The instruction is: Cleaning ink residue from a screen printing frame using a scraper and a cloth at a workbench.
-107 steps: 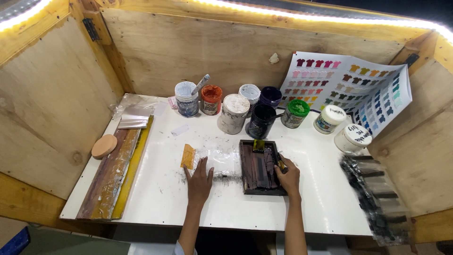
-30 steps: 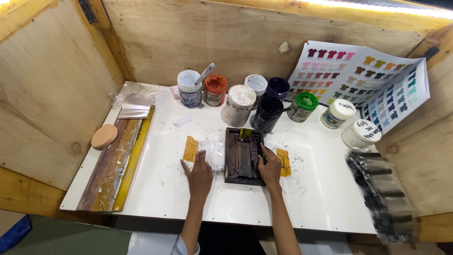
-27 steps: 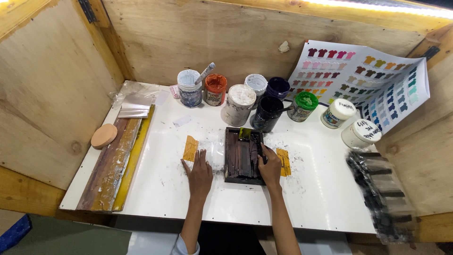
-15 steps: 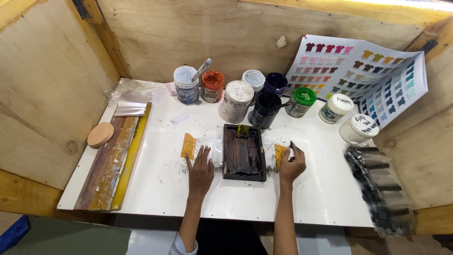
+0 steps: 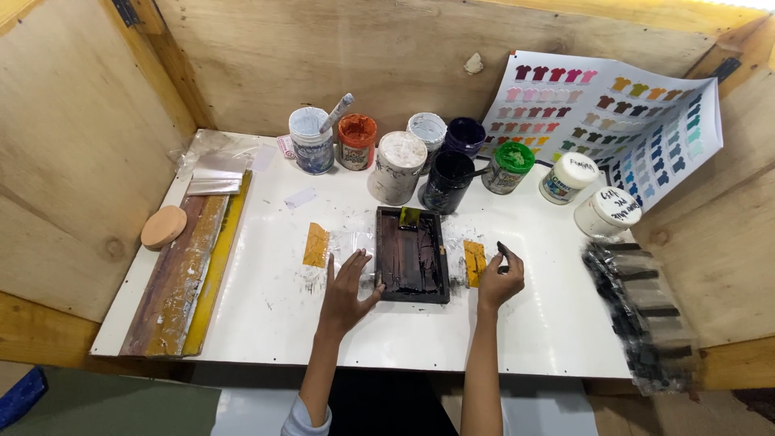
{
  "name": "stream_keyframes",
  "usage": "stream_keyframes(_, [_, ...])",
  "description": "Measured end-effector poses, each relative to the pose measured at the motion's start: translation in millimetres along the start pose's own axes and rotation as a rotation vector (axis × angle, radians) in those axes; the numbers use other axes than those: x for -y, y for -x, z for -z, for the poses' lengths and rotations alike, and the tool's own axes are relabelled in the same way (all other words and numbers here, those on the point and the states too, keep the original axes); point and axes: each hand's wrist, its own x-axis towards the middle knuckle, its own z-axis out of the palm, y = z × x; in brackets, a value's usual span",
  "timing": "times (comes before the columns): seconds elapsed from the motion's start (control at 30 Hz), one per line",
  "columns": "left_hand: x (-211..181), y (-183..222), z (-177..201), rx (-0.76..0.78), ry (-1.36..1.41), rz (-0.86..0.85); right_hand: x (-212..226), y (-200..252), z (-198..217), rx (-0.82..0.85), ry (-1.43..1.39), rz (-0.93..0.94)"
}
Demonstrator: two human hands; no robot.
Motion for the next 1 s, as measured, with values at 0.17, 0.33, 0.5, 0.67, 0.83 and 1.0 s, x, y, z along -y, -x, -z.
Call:
stream_keyframes(0.17, [0,-1,1,0.042,-0.006,-0.007,9,2,2,0.006,-0.002,0.022])
stream_keyframes(0.33, [1,0,-2,0.087,-0.034,-0.028,25,5,3,0.034,-0.028,0.021])
stream_keyframes(0.5, [-13,-1,-11,0.037,0.046,0.033,42,12,-9,0.261,0.044,0.243])
stream_keyframes(0.67, [-28,-3,-15,0.076,0.022,0.043,120,8,-14,0.622,0.085,0.46])
stream_keyframes(0.83, [-29,-4,-15,0.117,0.033,0.028,147,-4,-53,0.84,0.193,0.675])
stream_keyframes(1.0, [-29,-3,-16,0.144,0.051,0.001,110,-9,-113,0.983,0.432,0.767])
